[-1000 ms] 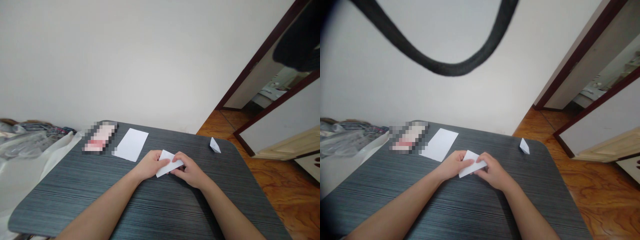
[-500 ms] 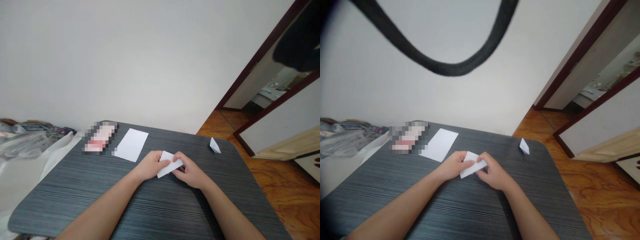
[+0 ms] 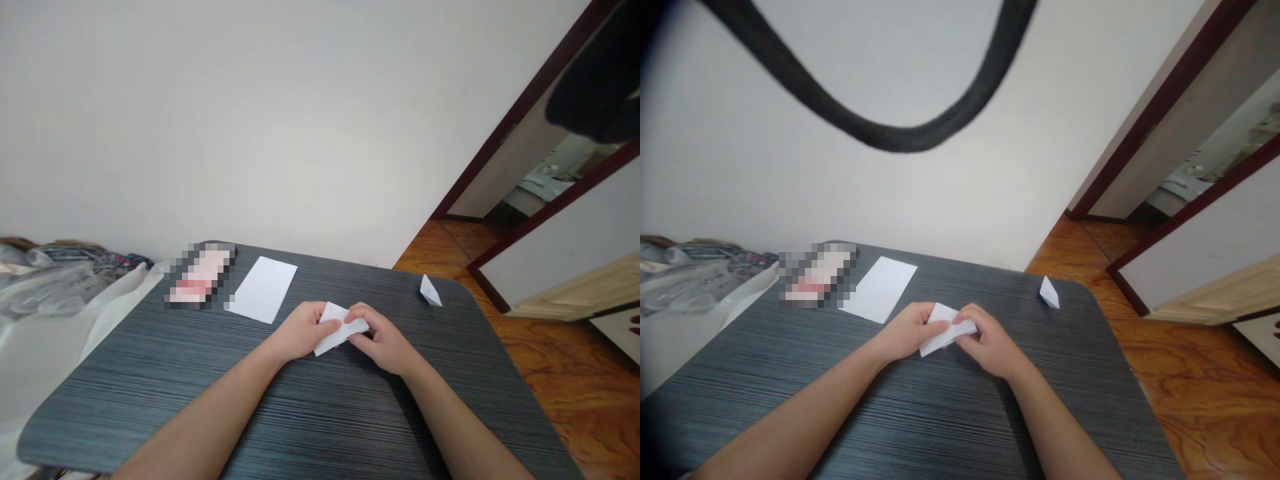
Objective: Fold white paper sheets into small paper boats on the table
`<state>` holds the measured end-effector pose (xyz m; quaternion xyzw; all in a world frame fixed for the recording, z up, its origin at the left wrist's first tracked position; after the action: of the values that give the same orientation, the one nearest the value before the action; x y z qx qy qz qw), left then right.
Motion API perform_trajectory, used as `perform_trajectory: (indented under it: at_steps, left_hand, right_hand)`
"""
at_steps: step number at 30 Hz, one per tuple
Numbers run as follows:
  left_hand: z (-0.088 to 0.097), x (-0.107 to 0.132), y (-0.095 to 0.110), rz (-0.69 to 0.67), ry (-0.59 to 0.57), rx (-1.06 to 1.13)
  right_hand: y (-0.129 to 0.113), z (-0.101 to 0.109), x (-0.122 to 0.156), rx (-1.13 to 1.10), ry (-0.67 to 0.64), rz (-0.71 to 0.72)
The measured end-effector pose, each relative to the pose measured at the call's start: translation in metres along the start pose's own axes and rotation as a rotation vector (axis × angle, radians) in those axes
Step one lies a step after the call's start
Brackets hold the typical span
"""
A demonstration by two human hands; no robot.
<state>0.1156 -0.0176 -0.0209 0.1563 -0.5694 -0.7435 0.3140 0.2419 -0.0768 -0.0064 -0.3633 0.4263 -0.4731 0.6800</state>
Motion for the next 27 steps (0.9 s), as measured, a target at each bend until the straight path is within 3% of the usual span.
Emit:
perform_trajectory:
  at_steps: [6, 14, 20, 27]
  left_hand:
    - [-0.001, -0.001, 0.0, -0.03, -0.011, -0.057]
    - [-0.001, -0.001, 0.0, -0.042, -0.045, -0.109]
    - [-0.005, -0.001, 0.004, -0.089, -0.064, -0.021]
    - [0.001, 0.003, 0.015, -0.158, 0.069, -0.134]
  right_hand:
    - [-0.001, 0.003, -0.001, 0.039, 0.017, 0.088]
    - [0.002, 0.006, 0.0, 0.051, 0.047, 0.062]
    - [0.004, 0.011, 0.0, 0.099, 0.157, 0.02]
    - [0.008, 0.017, 0.001, 0.119, 0.249, -0.031]
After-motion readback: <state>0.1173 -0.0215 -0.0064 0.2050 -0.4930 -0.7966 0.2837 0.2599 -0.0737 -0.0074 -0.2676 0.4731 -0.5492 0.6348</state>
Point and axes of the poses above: each hand's wrist, its own x-axis away from the middle knuckle, its own z-axis out of the back of the hand, y = z × x, the point moved 6 cm from there along -x, towards the middle knuckle, and after that the axes turned 8 degrees about -x, right-handed, at the moved point
